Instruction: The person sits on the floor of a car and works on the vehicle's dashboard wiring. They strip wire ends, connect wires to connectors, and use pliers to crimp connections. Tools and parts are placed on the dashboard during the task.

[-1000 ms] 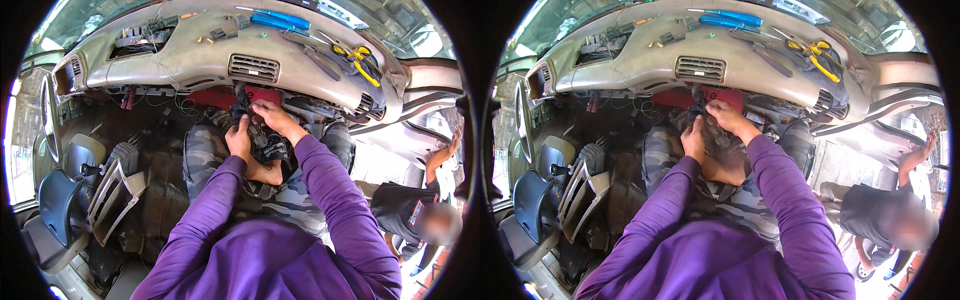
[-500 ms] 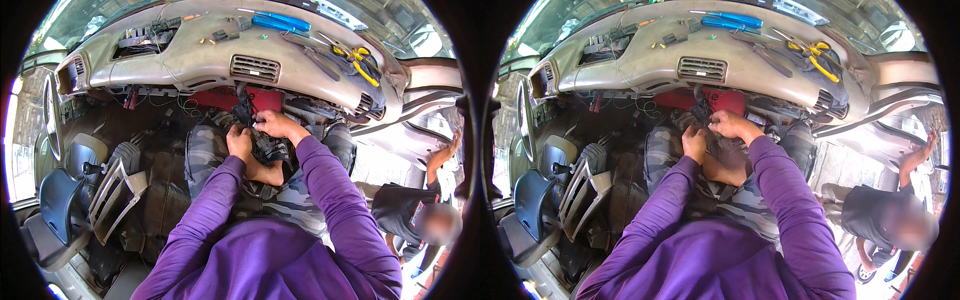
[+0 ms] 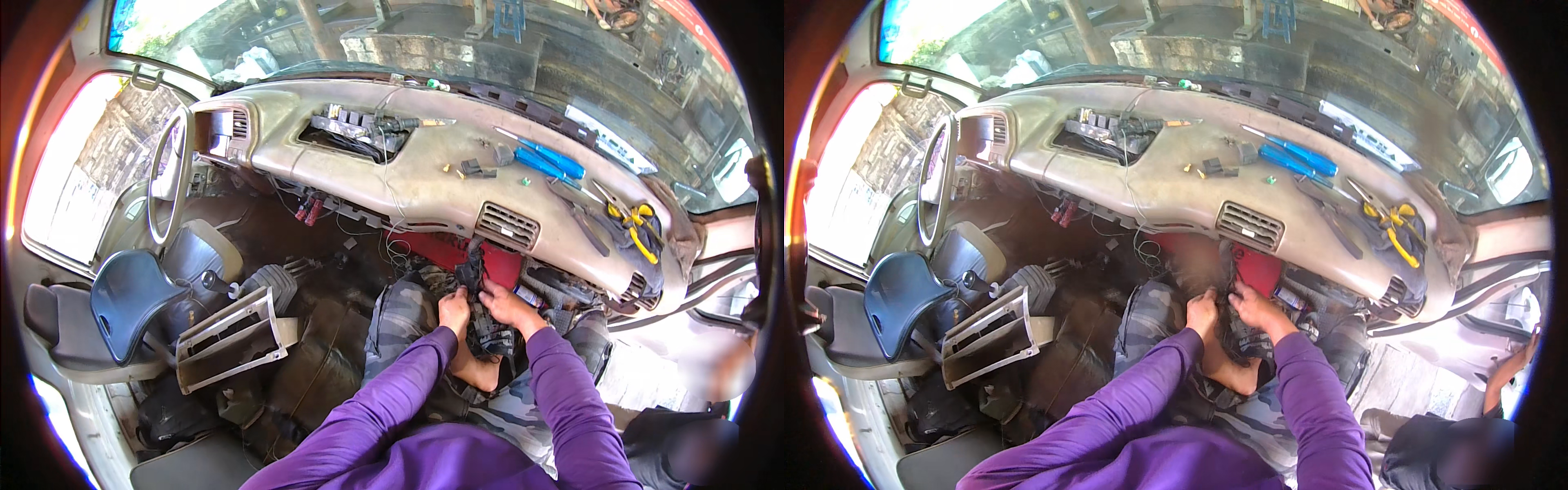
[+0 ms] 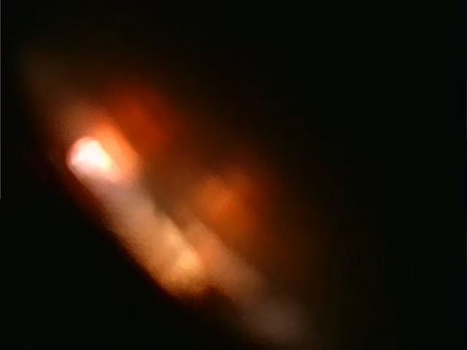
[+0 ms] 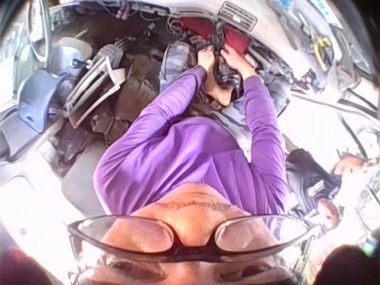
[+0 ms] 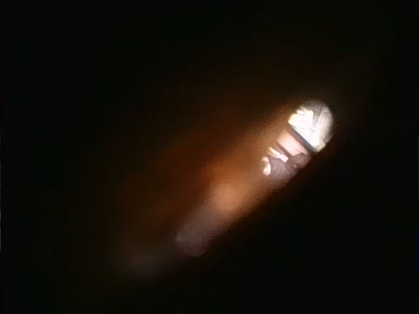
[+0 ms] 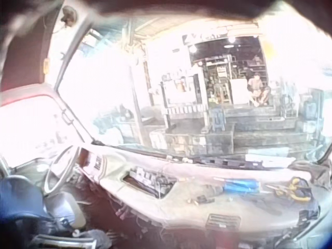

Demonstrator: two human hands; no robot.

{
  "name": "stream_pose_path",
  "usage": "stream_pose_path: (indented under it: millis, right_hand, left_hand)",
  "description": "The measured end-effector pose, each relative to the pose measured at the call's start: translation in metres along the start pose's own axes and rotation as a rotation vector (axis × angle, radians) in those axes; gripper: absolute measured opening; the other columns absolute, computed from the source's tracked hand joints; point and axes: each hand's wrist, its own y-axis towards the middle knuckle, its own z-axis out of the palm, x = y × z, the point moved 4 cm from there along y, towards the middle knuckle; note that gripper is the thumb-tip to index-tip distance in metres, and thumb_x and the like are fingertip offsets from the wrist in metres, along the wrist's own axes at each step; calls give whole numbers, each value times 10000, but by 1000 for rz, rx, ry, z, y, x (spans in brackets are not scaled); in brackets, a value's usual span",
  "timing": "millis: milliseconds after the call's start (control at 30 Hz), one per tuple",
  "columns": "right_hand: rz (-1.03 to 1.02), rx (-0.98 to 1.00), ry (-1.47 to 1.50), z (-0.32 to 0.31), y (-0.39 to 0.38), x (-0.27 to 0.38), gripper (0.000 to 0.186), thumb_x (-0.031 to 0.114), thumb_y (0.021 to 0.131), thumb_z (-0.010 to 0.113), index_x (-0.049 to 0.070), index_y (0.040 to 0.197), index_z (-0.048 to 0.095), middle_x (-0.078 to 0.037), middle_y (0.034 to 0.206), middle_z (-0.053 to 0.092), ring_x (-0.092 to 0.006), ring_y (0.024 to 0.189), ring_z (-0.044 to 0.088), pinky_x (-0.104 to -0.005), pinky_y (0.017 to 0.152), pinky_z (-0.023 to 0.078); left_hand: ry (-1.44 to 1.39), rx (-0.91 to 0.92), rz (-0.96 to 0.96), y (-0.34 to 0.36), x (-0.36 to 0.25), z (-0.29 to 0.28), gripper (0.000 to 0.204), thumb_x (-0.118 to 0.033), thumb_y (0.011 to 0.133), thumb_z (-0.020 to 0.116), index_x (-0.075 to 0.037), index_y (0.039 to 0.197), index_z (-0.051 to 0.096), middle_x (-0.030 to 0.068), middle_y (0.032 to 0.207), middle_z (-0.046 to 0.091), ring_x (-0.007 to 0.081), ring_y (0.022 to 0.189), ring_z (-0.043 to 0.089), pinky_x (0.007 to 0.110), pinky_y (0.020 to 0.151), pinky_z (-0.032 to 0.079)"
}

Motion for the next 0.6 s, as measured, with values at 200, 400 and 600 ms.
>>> stream_pose_path:
  millis: [200,400,600]
  right_hand:
    - [-108,156,-252,-22,-9,34,473,354,987,618,-26,1266,664,-237,1221,694,-392,1156,653,-412,992,502]
    - [82,287,117,-36,-17,58,536,508,1017,591,-8,1097,712,-141,979,715,-259,968,671,-381,860,527]
    - [172,150,404,-24,-12,54,458,409,1069,536,36,1334,569,-115,1148,699,-276,1071,658,-366,927,508]
  left_hand:
    - [-52,20,106,-19,3,-4,256,-174,904,634,60,975,710,98,785,676,176,714,608,355,678,497]
    - [22,99,295,-27,0,-4,205,-93,874,682,61,1008,701,108,860,707,163,776,626,314,715,517]
    - [-272,93,-77,-12,13,-6,402,-353,961,680,49,963,687,80,701,614,191,566,554,328,530,454]
